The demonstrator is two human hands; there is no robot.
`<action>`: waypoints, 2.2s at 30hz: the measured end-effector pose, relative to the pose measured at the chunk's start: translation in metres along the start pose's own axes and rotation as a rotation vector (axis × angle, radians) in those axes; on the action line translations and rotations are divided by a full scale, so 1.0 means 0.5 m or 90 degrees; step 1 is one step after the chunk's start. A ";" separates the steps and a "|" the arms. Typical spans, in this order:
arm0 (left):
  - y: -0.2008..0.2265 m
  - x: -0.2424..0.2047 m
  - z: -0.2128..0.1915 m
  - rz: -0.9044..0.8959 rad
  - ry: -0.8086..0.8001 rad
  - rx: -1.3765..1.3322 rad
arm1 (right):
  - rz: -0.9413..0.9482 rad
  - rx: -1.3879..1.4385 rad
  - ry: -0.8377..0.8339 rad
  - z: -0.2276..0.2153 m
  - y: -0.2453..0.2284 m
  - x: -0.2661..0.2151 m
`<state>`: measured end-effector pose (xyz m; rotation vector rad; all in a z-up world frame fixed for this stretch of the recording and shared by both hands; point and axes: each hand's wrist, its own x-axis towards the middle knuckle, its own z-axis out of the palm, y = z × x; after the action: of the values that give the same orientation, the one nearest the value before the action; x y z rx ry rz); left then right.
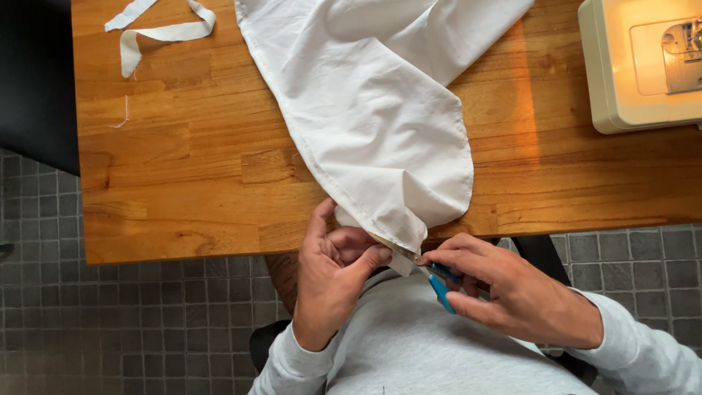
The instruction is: Cutting and trimming white fabric with scissors on a wooden table next to a sewing machine
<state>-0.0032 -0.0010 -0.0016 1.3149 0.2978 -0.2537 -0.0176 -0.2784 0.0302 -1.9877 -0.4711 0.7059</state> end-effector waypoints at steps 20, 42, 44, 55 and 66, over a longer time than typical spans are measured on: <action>-0.005 0.014 -0.004 -0.022 -0.011 -0.009 | -0.014 0.000 0.007 -0.003 -0.004 0.008; -0.033 0.022 -0.008 0.023 -0.062 -0.075 | 0.020 -0.020 0.019 -0.007 -0.002 0.020; -0.022 0.020 -0.007 0.023 -0.067 -0.059 | -0.003 -0.016 0.021 -0.006 0.003 0.021; -0.015 0.033 -0.021 0.005 -0.074 -0.097 | -0.022 -0.018 0.025 -0.005 0.008 0.017; -0.003 0.030 -0.005 -0.004 -0.044 -0.089 | -0.041 -0.033 0.054 0.011 0.015 0.021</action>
<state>0.0103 0.0011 -0.0087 1.1644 0.2567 -0.2783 -0.0129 -0.2724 0.0184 -2.0330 -0.5042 0.5728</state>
